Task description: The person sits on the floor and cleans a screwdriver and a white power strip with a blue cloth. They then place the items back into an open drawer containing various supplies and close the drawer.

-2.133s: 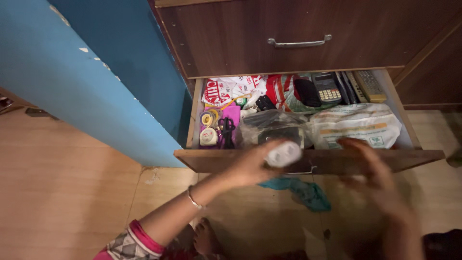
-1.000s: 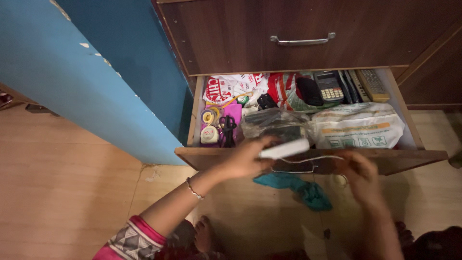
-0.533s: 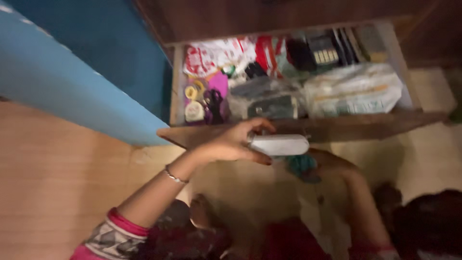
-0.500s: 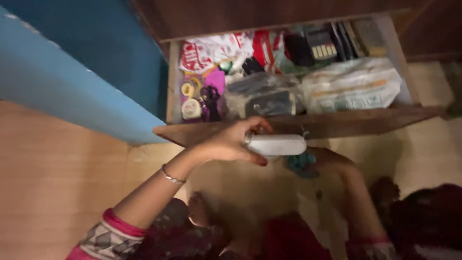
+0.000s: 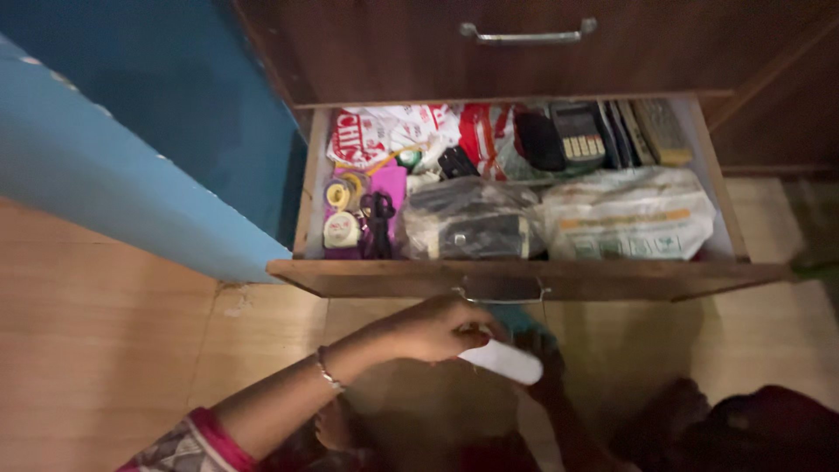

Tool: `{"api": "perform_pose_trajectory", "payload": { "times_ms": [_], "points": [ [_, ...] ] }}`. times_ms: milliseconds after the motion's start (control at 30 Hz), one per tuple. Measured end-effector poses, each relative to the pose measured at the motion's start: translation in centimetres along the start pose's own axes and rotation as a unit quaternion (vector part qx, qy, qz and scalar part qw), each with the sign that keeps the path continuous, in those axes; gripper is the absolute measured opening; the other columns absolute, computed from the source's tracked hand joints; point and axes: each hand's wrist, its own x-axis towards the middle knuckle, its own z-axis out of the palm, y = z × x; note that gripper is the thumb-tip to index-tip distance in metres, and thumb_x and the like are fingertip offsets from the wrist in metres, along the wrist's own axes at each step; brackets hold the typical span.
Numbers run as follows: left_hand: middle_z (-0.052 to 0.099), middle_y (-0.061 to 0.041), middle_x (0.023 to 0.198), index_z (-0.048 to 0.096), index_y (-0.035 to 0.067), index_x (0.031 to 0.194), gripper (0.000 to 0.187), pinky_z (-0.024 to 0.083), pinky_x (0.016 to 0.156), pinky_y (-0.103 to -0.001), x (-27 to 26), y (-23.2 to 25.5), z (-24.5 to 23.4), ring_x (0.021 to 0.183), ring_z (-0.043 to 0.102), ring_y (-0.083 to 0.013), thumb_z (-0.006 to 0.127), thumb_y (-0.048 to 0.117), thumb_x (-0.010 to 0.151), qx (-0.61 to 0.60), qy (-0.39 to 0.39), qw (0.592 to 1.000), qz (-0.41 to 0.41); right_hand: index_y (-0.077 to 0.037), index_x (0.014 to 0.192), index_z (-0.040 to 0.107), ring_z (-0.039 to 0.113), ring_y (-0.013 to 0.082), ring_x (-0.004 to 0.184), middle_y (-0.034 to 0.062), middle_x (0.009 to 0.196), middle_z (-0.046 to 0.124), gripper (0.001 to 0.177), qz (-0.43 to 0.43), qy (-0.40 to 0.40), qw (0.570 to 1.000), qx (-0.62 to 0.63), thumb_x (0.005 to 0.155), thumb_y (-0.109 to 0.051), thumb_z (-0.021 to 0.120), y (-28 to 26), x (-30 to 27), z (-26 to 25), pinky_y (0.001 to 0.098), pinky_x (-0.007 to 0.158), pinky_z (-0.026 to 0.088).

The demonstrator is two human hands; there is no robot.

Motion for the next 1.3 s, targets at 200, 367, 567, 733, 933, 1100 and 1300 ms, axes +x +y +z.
{"api": "perform_pose_trajectory", "payload": {
  "times_ms": [200, 367, 567, 733, 933, 1100, 1300],
  "points": [
    [0.07, -0.007, 0.101, 0.061, 0.015, 0.133, 0.033, 0.058, 0.05, -0.032, 3.3, 0.4, -0.9, 0.066, 0.066, -0.0169, 0.048, 0.021, 0.104, -0.182, 0.095, 0.979, -0.018, -0.006, 0.121, 0.067, 0.072, 0.0337, 0.092, 0.0174, 0.104, 0.075, 0.042, 0.026, 0.022, 0.997, 0.068, 0.086, -0.027, 0.073, 0.8, -0.5, -1.4, 0.0458, 0.081, 0.061],
    [0.068, -0.009, 0.109, 0.059, 0.013, 0.138, 0.039, 0.061, 0.053, -0.03, 4.7, 0.4, -2.1, 0.076, 0.067, -0.0156, 0.051, 0.013, 0.099, -0.22, 0.147, 0.964, 0.003, 0.001, 0.113, 0.074, 0.077, 0.0321, 0.085, 0.0192, 0.097, 0.08, 0.037, 0.105, -0.058, 0.968, 0.22, 0.083, -0.021, 0.076, 3.9, 4.1, -6.5, 0.0479, 0.077, 0.064],
    [0.065, -0.008, 0.12, 0.053, 0.009, 0.136, 0.048, 0.062, 0.059, -0.032, 4.1, -1.0, -1.3, 0.085, 0.068, -0.015, 0.057, 0.004, 0.088, -0.214, 0.187, 0.959, 0.014, -0.007, 0.121, 0.076, 0.072, 0.0204, 0.099, 0.0079, 0.109, 0.08, 0.04, -0.002, -0.151, 0.968, 0.2, 0.091, -0.032, 0.065, 5.0, 4.3, -18.6, 0.0352, 0.089, 0.053],
    [0.065, -0.012, 0.121, 0.053, 0.003, 0.133, 0.049, 0.062, 0.062, -0.03, 4.6, -2.5, -0.4, 0.089, 0.067, -0.0154, 0.064, 0.002, 0.085, -0.218, 0.213, 0.951, 0.044, -0.002, 0.105, 0.075, 0.071, 0.0301, 0.065, 0.023, 0.081, 0.072, 0.044, 0.177, 0.062, 0.977, 0.101, 0.1, -0.044, 0.063, -3.0, -2.5, -32.2, 0.0447, 0.065, 0.056],
    [0.063, -0.023, 0.123, 0.051, -0.002, 0.135, 0.047, 0.053, 0.08, -0.039, 5.0, -0.3, 3.3, 0.101, 0.061, -0.0285, 0.054, 0.0, 0.089, -0.164, 0.252, 0.946, 0.118, -0.002, 0.123, 0.063, 0.063, 0.0364, 0.08, 0.0215, 0.096, 0.066, 0.034, 0.06, 0.282, 0.937, 0.198, 0.104, -0.03, 0.056, -18.1, -5.4, -30.0, 0.0488, 0.071, 0.05],
    [0.054, -0.025, 0.12, 0.043, 0.0, 0.126, 0.043, 0.043, 0.103, -0.043, 3.9, 2.6, 3.5, 0.115, 0.054, -0.0346, 0.051, -0.002, 0.084, -0.113, 0.419, 0.885, 0.168, -0.002, 0.116, 0.061, 0.062, 0.0453, 0.103, 0.0261, 0.106, 0.066, 0.02, -0.253, 0.243, 0.935, 0.054, 0.101, -0.013, 0.054, -21.4, -1.3, -25.6, 0.0536, 0.091, 0.048],
    [0.068, -0.015, 0.101, 0.059, 0.002, 0.104, 0.02, 0.051, 0.09, -0.039, 3.0, 2.7, 0.1, 0.1, 0.067, -0.029, 0.048, 0.0, 0.088, -0.165, 0.486, 0.847, 0.142, -0.009, 0.103, 0.07, 0.074, 0.0254, 0.067, 0.0091, 0.075, 0.076, 0.033, -0.153, -0.156, 0.97, 0.104, 0.094, -0.039, 0.062, -18.7, 3.7, -29.3, 0.04, 0.064, 0.06]
  ]
}}
